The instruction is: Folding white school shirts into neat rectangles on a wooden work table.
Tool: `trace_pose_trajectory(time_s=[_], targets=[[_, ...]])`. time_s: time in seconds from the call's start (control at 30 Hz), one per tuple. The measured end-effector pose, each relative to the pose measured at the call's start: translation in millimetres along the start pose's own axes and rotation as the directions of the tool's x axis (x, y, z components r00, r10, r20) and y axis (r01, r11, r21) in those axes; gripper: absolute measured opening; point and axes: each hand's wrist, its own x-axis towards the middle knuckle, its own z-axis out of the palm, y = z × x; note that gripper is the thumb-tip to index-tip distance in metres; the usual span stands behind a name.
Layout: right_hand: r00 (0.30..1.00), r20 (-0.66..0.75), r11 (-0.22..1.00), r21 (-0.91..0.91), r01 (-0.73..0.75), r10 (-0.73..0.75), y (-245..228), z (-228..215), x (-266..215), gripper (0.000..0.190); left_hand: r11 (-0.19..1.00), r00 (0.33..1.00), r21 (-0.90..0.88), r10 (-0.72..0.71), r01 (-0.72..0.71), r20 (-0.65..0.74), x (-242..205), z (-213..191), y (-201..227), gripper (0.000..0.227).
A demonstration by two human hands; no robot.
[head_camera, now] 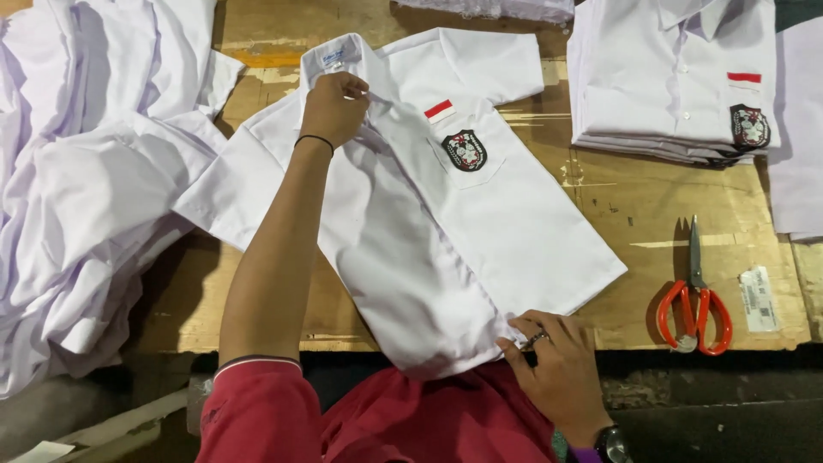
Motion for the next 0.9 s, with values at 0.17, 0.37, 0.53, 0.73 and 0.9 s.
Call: trace_pose_trajectory(time_s=[0.17,0.37,0.53,0.73,0.9], targets=[[0.992,0.053,0.993,-0.002,0.118,-0.117,-12.0,5.6,6.7,0.043,0.995,0.992,0.036,0.100,-0.098,-0.079,6.8,11.8,-6.9,0.025],[0.981,0.113,0.985,-0.045,0.166,-0.160,-12.4,6.2,5.3,0.044,0.954,0.954,-0.004,0.299,-0.299,0.001,3.0,10.5,-4.1,0.032],[0.972,0.172,0.987,0.008,0.162,-0.162,-5.7,-4.7,19.0,0.041,0.825,0.828,0.082,0.560,-0.560,0.016,-38.3,-12.9,-12.3,0.043],[0.907,0.413,0.996,0.032,0.082,-0.088,9.3,-23.6,84.4,0.047,0.751,0.788,0.410,0.605,-0.518,-0.112,-106.9,-66.8,-54.9,0.036],[0.940,0.165,0.954,0.014,0.299,-0.298,-10.9,-15.3,195.2,0.037,0.804,0.894,0.594,0.287,-0.030,-0.343,-112.5,-108.5,-122.3,0.044]])
